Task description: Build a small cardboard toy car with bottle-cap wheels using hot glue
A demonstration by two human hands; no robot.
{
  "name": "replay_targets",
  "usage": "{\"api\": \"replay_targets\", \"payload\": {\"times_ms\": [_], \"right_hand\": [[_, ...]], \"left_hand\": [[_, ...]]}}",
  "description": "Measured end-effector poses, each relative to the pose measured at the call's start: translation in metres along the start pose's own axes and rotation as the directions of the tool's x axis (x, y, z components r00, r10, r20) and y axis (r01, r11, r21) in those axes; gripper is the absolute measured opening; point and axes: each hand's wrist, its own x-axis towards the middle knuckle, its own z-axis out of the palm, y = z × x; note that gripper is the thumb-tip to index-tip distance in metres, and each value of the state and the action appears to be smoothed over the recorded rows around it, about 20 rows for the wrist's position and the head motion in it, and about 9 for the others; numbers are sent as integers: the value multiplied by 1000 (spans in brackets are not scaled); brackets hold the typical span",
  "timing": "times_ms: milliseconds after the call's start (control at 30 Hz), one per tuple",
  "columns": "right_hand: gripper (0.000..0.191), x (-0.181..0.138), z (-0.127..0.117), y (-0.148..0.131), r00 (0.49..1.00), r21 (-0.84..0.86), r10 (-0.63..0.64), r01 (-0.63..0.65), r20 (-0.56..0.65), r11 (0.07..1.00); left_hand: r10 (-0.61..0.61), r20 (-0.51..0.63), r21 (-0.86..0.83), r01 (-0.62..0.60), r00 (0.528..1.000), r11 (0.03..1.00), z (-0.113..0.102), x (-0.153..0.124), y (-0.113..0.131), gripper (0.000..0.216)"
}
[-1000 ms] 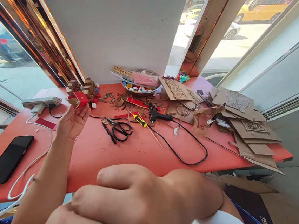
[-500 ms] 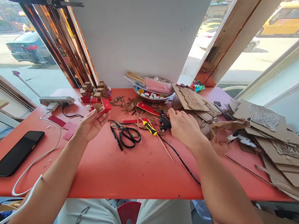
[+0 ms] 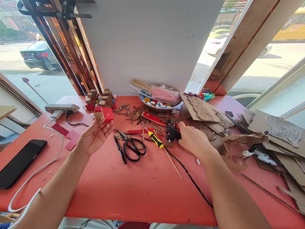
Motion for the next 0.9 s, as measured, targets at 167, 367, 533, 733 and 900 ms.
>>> {"api": "replay_targets", "payload": {"times_ms": [167, 367, 533, 733, 900], "right_hand": [[43, 19, 22, 16, 952, 272, 48, 38, -304, 962], [26, 37, 36, 27, 839, 627, 84, 331, -537, 706], [52, 13, 27, -8, 883, 881, -115, 465, -455, 85], [65, -15, 23, -42, 891, 949, -328, 292, -314, -115], [76, -24, 24, -48, 883, 953, -361, 299, -298, -56]], "left_hand": [[-16, 40, 41, 14, 999, 999, -2, 5, -6, 8], [29, 78, 95, -36, 997, 995, 1, 7, -8, 8], [55, 84, 144, -67, 995, 987, 0, 5, -8, 13], [77, 105, 192, -97, 991, 977, 3, -1, -8, 15], [79, 171, 233, -118, 982, 965, 9, -9, -12, 14]]}}
